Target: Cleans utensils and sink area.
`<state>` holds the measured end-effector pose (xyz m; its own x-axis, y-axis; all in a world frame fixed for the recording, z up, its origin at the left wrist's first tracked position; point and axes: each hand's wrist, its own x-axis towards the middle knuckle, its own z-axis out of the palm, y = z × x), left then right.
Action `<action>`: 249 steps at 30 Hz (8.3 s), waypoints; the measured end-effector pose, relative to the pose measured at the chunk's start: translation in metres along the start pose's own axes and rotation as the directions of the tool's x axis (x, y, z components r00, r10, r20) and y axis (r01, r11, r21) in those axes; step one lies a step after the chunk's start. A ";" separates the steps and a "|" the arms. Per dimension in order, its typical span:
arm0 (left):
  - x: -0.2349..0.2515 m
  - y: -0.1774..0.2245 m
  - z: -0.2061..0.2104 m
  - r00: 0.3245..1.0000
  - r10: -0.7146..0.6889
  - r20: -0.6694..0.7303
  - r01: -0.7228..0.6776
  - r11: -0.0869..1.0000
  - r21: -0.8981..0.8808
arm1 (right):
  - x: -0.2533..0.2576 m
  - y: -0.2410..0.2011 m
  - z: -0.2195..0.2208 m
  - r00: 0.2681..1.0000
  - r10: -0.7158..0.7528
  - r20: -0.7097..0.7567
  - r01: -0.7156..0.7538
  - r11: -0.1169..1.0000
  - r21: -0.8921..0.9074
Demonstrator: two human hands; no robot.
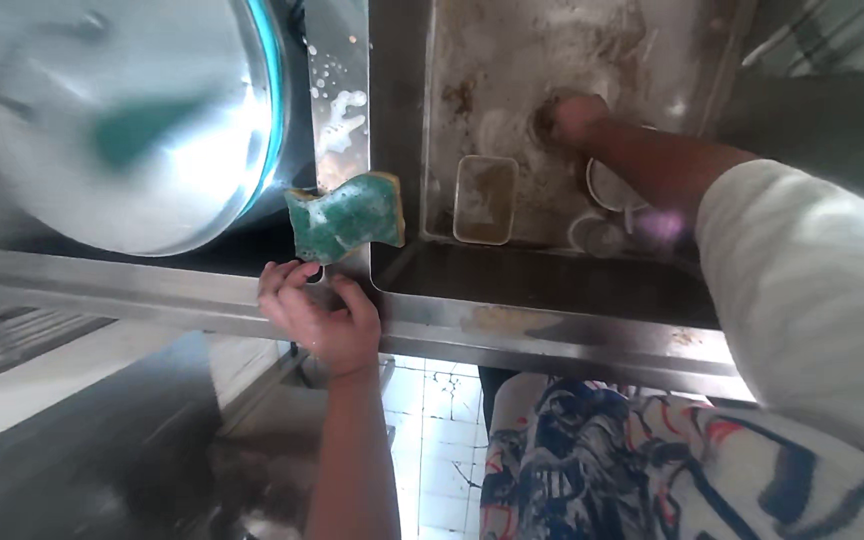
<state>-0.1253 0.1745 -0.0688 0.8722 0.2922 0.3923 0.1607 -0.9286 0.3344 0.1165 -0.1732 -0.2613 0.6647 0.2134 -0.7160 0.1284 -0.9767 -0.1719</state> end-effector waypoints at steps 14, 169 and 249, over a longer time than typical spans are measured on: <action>-0.001 -0.002 0.001 1.000 -0.013 0.006 0.013 1.000 0.000 | -0.002 0.009 0.002 0.998 0.042 -0.042 -0.035 0.985 0.168; 0.001 0.000 0.001 1.000 0.001 0.011 -0.001 1.000 -0.001 | -0.011 0.004 0.017 0.976 0.195 -0.096 -0.126 0.866 0.484; 0.000 -0.003 0.001 1.000 -0.009 0.017 0.009 1.000 0.000 | -0.001 0.007 0.013 0.975 0.207 -0.080 -0.156 0.896 0.415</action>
<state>-0.1257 0.1765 -0.0705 0.8785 0.2969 0.3742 0.1688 -0.9258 0.3381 0.1074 -0.1796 -0.2708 0.7339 0.0038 -0.6792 -0.2945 -0.8993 -0.3233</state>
